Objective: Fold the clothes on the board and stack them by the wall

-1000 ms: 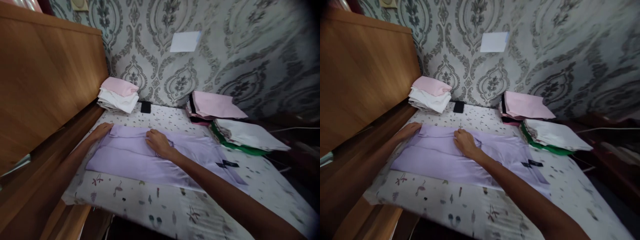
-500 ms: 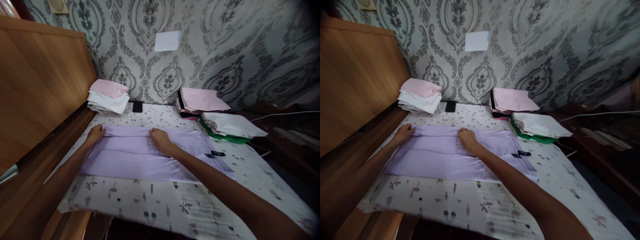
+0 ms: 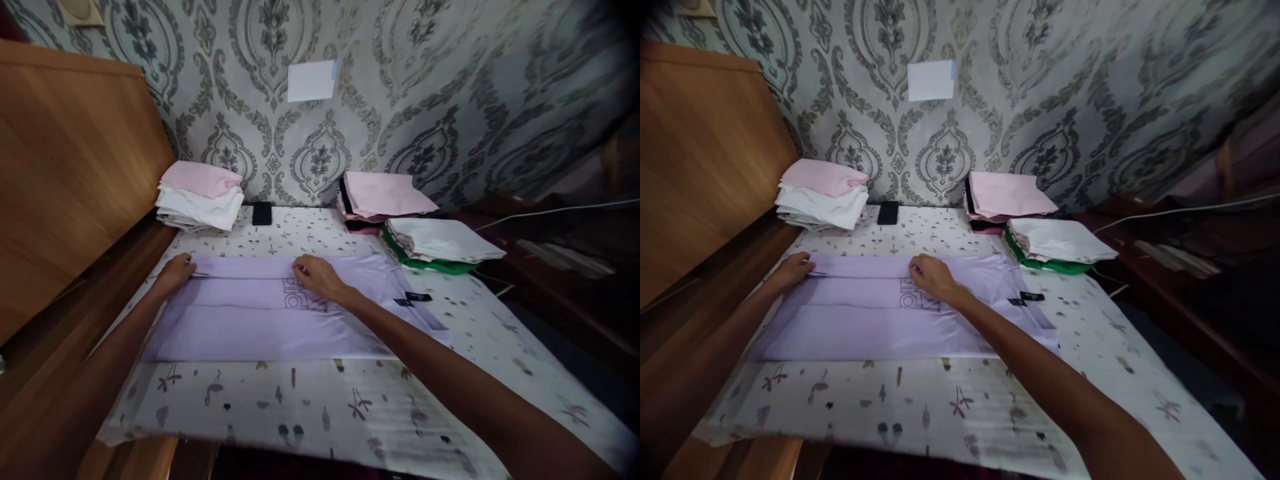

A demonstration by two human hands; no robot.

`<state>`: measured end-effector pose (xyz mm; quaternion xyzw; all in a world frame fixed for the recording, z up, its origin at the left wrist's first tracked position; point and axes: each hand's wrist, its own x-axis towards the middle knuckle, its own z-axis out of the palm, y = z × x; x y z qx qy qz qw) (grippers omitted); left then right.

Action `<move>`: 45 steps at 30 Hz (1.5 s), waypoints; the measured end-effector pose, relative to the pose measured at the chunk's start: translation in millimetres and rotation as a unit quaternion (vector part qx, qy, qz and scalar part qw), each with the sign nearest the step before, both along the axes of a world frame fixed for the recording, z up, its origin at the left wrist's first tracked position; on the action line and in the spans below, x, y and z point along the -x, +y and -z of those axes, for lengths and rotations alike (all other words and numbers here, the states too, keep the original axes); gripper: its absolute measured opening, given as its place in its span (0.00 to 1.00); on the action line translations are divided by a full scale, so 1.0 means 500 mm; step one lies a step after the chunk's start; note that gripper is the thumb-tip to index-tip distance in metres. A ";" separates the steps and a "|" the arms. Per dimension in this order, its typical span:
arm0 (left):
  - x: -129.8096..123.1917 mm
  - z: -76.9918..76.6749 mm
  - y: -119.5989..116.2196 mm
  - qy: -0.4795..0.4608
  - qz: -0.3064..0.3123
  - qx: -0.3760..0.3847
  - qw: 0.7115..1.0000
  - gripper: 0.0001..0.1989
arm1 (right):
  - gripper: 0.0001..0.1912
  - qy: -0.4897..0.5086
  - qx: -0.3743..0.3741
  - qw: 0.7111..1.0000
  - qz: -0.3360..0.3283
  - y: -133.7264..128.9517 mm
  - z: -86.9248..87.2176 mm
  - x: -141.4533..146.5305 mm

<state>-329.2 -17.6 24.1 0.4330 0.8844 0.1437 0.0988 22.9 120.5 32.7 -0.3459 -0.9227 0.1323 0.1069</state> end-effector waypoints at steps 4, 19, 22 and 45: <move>-0.036 -0.012 -0.010 0.141 0.005 0.000 0.990 0.20 | 0.11 0.052 -0.003 0.994 0.092 0.042 -0.005 -0.063; -0.026 0.078 0.003 0.162 0.247 0.021 0.955 0.32 | 0.08 -0.076 -0.082 0.994 0.000 -0.071 0.013 -0.240; -0.024 0.080 0.002 0.161 0.245 0.016 0.956 0.32 | 0.10 -0.075 -0.078 0.993 0.036 -0.070 0.016 -0.242; 0.007 0.131 -0.002 0.106 0.198 -0.031 0.974 0.35 | 0.29 -0.087 -0.034 0.976 0.197 0.139 0.070 -0.285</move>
